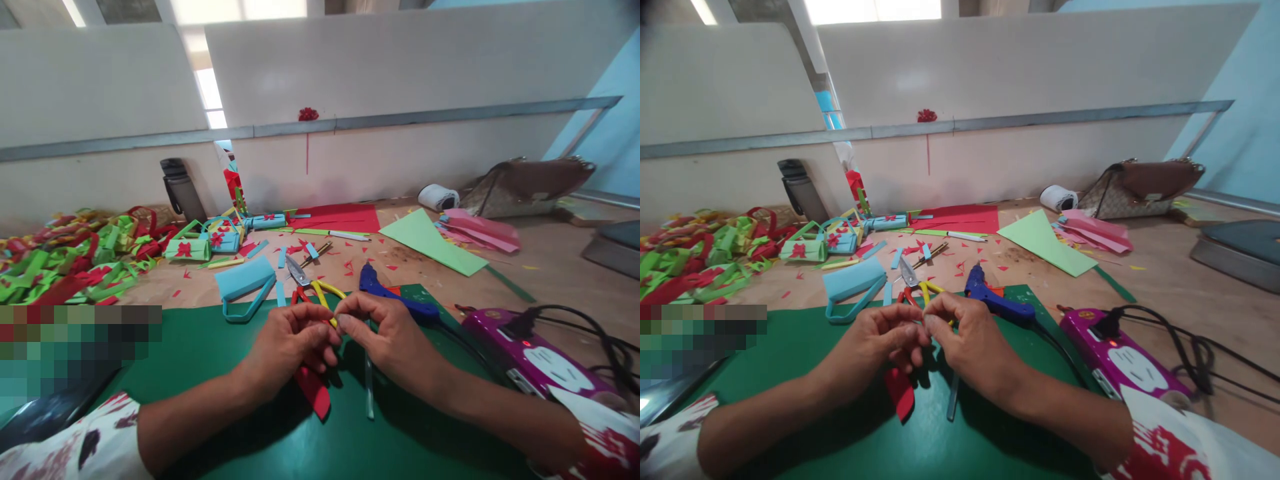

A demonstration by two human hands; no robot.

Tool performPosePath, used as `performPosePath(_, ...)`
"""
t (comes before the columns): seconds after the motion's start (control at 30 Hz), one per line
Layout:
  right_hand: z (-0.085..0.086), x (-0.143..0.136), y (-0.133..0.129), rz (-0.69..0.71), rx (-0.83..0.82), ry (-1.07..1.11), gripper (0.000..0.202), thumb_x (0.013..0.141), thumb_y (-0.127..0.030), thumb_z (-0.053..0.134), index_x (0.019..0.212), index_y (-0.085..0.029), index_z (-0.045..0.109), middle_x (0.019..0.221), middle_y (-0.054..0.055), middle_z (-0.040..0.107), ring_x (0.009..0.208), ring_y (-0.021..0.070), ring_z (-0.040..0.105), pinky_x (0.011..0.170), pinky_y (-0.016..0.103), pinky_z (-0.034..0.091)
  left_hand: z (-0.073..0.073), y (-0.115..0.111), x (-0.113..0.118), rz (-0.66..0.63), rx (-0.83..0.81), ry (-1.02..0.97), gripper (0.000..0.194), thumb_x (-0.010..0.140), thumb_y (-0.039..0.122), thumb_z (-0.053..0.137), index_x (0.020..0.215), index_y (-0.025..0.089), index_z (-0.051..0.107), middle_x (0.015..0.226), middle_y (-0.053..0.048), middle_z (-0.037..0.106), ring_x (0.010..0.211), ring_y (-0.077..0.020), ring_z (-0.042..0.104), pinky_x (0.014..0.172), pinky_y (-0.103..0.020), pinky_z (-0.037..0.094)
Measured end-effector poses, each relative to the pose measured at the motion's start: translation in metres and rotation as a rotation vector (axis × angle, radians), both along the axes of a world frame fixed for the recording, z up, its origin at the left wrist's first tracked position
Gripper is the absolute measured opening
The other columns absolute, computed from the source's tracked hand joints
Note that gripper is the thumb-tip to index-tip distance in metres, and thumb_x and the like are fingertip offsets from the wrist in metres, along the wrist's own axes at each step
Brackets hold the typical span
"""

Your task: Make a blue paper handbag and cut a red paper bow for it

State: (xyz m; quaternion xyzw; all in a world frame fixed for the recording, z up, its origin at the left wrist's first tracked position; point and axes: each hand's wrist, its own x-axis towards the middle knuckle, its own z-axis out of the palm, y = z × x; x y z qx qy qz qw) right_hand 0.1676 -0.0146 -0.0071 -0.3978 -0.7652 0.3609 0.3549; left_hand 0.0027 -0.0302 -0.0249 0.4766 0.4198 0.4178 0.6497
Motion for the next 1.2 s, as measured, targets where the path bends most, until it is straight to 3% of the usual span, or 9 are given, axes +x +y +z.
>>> performPosePath(0.23,-0.002,-0.002,-0.006,0.131,0.176,-0.303,0.008,0.084,-0.020,0.056,0.088,-0.017,0.062,0.081,0.001,0.067,0.073,0.0140,0.059,0.066,0.025,0.042,0.004,0.006,-0.004,0.144,0.126,0.141,0.018,0.077,0.024,0.058,0.091,0.012,0.057,0.072,-0.001,0.063,0.051,-0.0074,0.055,0.044,-0.017,0.041)
performPosePath(0.33,-0.010,-0.003,-0.010,0.252,0.379,-0.470,0.019,0.078,-0.028,0.066,0.091,-0.014,0.062,0.085,0.006,0.067,0.080,0.0202,0.060,0.072,0.031,0.043,0.002,0.008,-0.003,0.160,0.117,0.153,0.017,0.077,0.023,0.056,0.090,0.012,0.056,0.074,-0.001,0.063,0.050,-0.0064,0.053,0.041,-0.016,0.039)
performPosePath(0.43,-0.015,-0.005,-0.018,0.446,0.650,-0.635,0.024,0.081,-0.035,0.062,0.084,-0.012,0.062,0.079,0.008,0.065,0.074,0.0216,0.057,0.070,0.035,0.043,-0.003,0.009,-0.003,0.151,0.097,0.111,0.016,0.078,0.023,0.054,0.090,0.012,0.055,0.072,-0.001,0.062,0.050,-0.0067,0.053,0.041,-0.016,0.040)
performPosePath(0.57,-0.012,-0.007,-0.028,0.580,0.886,-0.792,0.015,0.085,-0.015,0.048,0.093,-0.010,0.060,0.076,0.009,0.062,0.066,0.0210,0.051,0.066,0.038,0.042,-0.006,0.010,-0.004,0.145,0.090,0.085,0.015,0.078,0.023,0.053,0.089,0.013,0.054,0.070,0.000,0.060,0.050,-0.0075,0.053,0.041,-0.017,0.040)
performPosePath(0.67,-0.012,-0.006,-0.026,0.517,0.898,-0.722,0.019,0.084,-0.008,0.042,0.081,-0.011,0.061,0.073,0.009,0.061,0.062,0.0198,0.050,0.061,0.034,0.042,-0.003,0.008,-0.004,0.145,0.112,0.102,0.015,0.078,0.024,0.054,0.088,0.013,0.054,0.070,0.000,0.061,0.050,-0.0075,0.053,0.042,-0.017,0.039)
performPosePath(0.83,-0.012,0.000,-0.008,0.242,0.778,-0.424,0.026,0.087,-0.006,0.037,0.076,-0.009,0.060,0.070,0.009,0.060,0.065,0.0167,0.052,0.062,0.029,0.043,0.005,0.005,-0.004,0.192,0.200,0.163,0.020,0.082,0.027,0.052,0.093,0.012,0.056,0.076,-0.003,0.063,0.053,-0.0078,0.054,0.047,-0.019,0.043)
performPosePath(0.9,-0.010,0.002,-0.008,0.275,0.790,-0.432,0.025,0.089,-0.010,0.039,0.075,-0.011,0.060,0.069,0.007,0.060,0.064,0.0160,0.052,0.061,0.028,0.042,0.005,0.006,-0.005,0.210,0.210,0.175,0.020,0.081,0.027,0.052,0.094,0.011,0.057,0.075,-0.003,0.063,0.053,-0.0081,0.054,0.048,-0.019,0.043)
performPosePath(1.03,-0.009,-0.004,-0.024,0.477,0.958,-0.687,0.018,0.087,-0.013,0.044,0.086,-0.010,0.061,0.073,0.008,0.061,0.065,0.0195,0.052,0.060,0.034,0.042,0.002,0.008,-0.005,0.239,0.222,0.169,0.020,0.081,0.026,0.053,0.093,0.011,0.057,0.073,-0.003,0.062,0.053,-0.0084,0.054,0.046,-0.019,0.042)
performPosePath(1.2,-0.012,-0.017,-0.037,0.488,1.055,-0.828,0.018,0.082,-0.007,0.044,0.080,-0.011,0.061,0.073,0.010,0.060,0.065,0.0227,0.054,0.055,0.036,0.042,0.002,0.007,-0.003,0.220,0.235,0.168,0.018,0.082,0.026,0.052,0.092,0.011,0.058,0.075,-0.004,0.063,0.054,-0.0089,0.054,0.047,-0.019,0.043)
